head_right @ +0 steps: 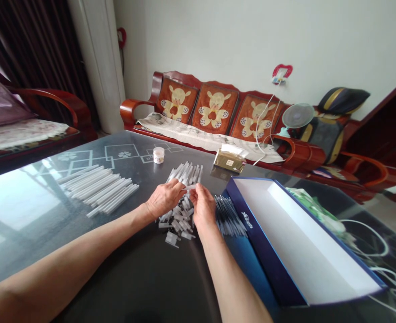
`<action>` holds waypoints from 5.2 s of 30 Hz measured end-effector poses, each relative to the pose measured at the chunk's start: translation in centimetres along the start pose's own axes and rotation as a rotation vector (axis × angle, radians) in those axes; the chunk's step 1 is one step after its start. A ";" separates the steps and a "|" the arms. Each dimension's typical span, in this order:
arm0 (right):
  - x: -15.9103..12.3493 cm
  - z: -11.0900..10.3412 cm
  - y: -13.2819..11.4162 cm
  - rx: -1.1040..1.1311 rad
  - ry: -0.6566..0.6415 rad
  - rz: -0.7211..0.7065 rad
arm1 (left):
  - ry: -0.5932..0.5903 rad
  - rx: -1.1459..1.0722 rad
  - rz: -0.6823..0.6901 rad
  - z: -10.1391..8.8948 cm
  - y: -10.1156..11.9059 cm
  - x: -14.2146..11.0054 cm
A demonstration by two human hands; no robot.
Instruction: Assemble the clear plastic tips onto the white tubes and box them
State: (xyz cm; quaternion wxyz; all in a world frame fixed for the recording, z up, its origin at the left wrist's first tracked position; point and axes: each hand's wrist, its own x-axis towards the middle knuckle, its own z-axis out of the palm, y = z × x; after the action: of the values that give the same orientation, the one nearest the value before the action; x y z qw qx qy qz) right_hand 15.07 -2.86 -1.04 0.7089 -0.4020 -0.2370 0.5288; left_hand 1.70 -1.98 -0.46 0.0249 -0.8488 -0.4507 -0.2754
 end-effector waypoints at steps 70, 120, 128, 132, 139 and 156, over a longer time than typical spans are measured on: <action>0.7 -3.5 0.0 -1.342 -0.248 -0.748 | 0.005 -0.668 -0.451 0.2 -4.0 0.9; 2.7 -4.2 0.9 -1.336 -0.223 -0.747 | 0.250 0.182 -0.569 -8.8 -16.5 -11.5; 2.8 -4.3 0.9 -1.338 -0.217 -0.767 | 0.164 0.265 -0.212 -9.6 -14.5 -12.8; 2.8 -4.3 1.0 -1.342 -0.215 -0.766 | -0.070 0.256 0.131 -9.2 -12.2 -12.1; 2.7 -4.3 1.0 -1.329 -0.219 -0.770 | -0.108 0.217 0.178 -7.2 -12.3 -10.3; 2.6 -4.3 1.1 -1.279 -0.229 -0.771 | -0.192 0.043 -0.307 -2.6 -8.3 0.1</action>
State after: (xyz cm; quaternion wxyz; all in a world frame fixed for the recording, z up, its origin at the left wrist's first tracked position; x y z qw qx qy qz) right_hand 18.60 -1.69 -4.60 0.4433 -0.5662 -0.6936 0.0411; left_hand -5.84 2.25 0.14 -0.0425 -0.7917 -0.5810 -0.1839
